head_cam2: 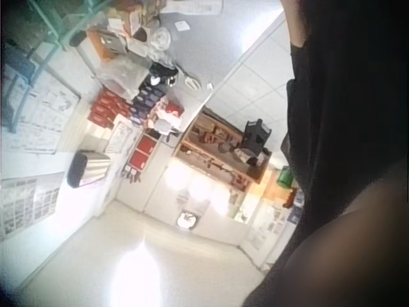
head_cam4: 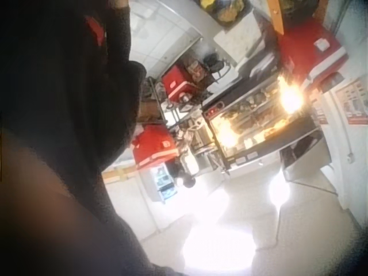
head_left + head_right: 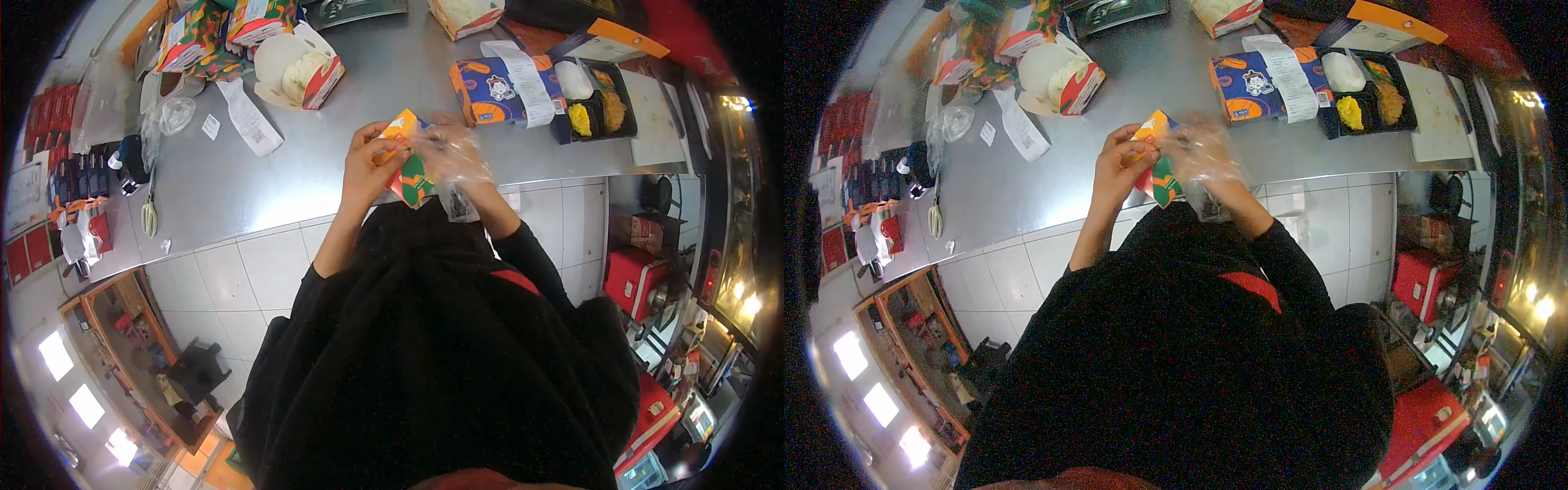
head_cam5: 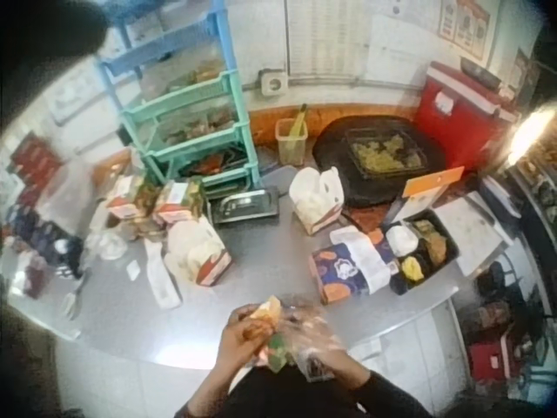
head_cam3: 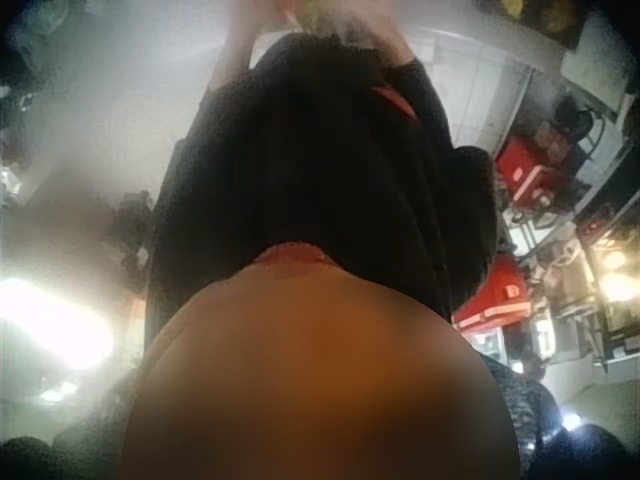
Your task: The person assembles a food order by placing rice, fried chicken, and scrambled eggs into a bento-style container. They use a knife to cut the chicken, a spoon to scoop the eggs, and a pen to mark a receipt. The person also handles packaging materials and places the completed meal into a box.
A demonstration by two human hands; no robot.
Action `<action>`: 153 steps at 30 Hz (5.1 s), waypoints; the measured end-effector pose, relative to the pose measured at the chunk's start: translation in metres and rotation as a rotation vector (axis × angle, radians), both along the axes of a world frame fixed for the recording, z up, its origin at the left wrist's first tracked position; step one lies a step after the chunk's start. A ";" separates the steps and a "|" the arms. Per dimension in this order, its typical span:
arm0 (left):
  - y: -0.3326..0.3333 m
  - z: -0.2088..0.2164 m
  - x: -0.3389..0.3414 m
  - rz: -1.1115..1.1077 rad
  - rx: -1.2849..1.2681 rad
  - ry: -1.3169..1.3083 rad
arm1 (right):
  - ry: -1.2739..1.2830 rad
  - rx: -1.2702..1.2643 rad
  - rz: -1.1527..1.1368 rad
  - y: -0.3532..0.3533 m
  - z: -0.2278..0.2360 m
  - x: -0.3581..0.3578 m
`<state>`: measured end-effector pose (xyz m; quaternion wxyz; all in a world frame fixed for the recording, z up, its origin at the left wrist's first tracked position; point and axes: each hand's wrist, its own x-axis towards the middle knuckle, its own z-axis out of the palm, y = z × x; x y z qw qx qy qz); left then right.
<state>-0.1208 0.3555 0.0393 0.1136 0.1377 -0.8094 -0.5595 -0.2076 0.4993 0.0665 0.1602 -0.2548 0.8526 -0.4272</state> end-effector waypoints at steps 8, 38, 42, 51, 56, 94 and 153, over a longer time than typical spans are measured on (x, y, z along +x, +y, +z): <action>0.015 0.001 0.006 0.098 -0.289 0.194 | 0.019 -0.159 0.124 0.004 -0.040 -0.017; 0.033 0.026 0.008 0.022 -0.416 -0.067 | 0.207 0.597 -0.295 0.084 0.015 -0.110; 0.048 0.058 -0.018 0.013 -0.309 0.032 | 0.131 0.322 -0.353 0.091 0.021 -0.121; 0.098 0.059 -0.133 -0.258 -0.428 0.098 | -0.231 -0.812 -0.284 0.104 0.132 -0.141; 0.113 0.053 -0.142 -0.302 -0.495 0.214 | 0.106 -0.094 -0.139 0.115 0.101 -0.127; 0.074 0.000 -0.127 -0.251 -0.319 0.006 | 0.317 0.462 -0.280 0.322 -0.043 -0.248; -0.195 0.030 0.112 0.447 -0.636 0.555 | 0.313 0.361 -0.099 -0.198 0.039 -0.083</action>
